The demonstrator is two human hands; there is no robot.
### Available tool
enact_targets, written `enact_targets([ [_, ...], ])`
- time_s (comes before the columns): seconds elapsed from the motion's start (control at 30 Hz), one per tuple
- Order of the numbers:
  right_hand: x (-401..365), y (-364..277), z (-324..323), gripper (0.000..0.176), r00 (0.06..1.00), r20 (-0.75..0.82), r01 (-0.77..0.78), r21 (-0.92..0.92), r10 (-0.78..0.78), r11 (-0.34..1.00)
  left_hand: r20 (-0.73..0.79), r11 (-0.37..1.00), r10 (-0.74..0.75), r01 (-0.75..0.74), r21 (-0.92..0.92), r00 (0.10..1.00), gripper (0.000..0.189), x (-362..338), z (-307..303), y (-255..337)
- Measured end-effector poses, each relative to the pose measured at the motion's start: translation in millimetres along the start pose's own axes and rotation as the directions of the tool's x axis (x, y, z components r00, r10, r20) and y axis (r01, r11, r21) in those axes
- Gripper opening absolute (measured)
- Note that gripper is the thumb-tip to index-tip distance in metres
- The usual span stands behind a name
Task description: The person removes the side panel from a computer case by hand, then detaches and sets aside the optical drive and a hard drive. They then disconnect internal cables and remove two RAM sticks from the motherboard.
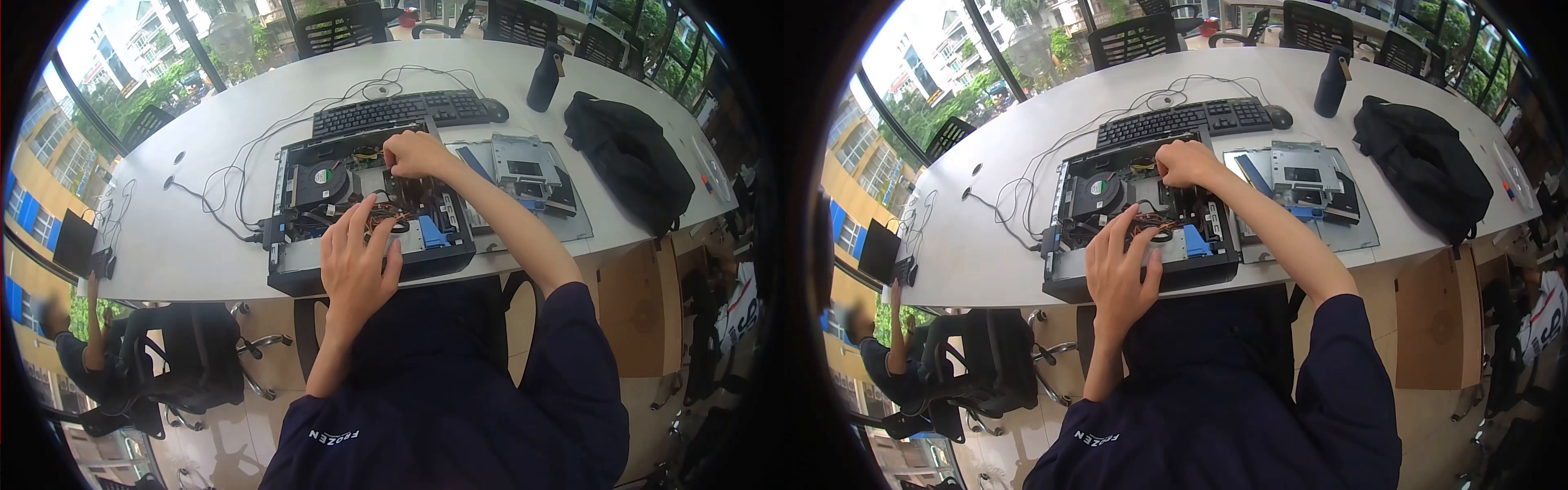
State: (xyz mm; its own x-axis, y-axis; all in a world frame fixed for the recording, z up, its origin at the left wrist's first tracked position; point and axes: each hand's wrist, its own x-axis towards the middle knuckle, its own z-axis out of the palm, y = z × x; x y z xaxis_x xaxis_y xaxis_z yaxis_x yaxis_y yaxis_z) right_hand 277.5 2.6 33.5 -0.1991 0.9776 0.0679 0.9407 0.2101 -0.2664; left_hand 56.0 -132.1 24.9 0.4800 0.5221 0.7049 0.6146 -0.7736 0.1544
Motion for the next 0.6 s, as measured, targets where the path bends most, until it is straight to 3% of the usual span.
enact_targets([
  [0.1, 1, 2, 2, 0.014, 1.000, -0.005, 0.002, 0.005, -0.002, 1.000, 0.001, 1.000, -0.003, 0.003, -0.005, 1.000, 0.028, 1, 0, 0],
  [0.2, 4, 6, 3, 0.015, 0.993, -0.105, 0.062, 0.024, -0.059, 0.998, 0.000, 1.000, -0.010, 0.010, -0.007, 1.000, 0.028, 0, 0, -1],
  [0.27, 4, 6, -5, 0.016, 0.978, -0.208, 0.057, 0.330, 0.013, 0.942, -0.007, 1.000, -0.014, 0.014, -0.007, 1.000, 0.029, 0, -1, -1],
  [0.3, 10, 11, -1, 0.017, 0.956, -0.294, 0.088, 0.319, 0.010, 0.944, -0.006, 1.000, -0.011, 0.011, -0.014, 1.000, 0.029, 1, -2, -1],
  [0.4, 22, 28, -5, 0.020, 0.953, -0.297, 0.126, 0.201, -0.062, 0.971, -0.002, 1.000, -0.016, 0.016, -0.023, 1.000, 0.030, -1, -2, -2],
  [0.6, 25, 37, 1, 0.032, 0.978, -0.160, 0.154, 0.133, -0.132, 0.979, 0.008, 0.998, -0.023, 0.024, -0.050, 1.000, 0.031, -1, -2, -3],
])
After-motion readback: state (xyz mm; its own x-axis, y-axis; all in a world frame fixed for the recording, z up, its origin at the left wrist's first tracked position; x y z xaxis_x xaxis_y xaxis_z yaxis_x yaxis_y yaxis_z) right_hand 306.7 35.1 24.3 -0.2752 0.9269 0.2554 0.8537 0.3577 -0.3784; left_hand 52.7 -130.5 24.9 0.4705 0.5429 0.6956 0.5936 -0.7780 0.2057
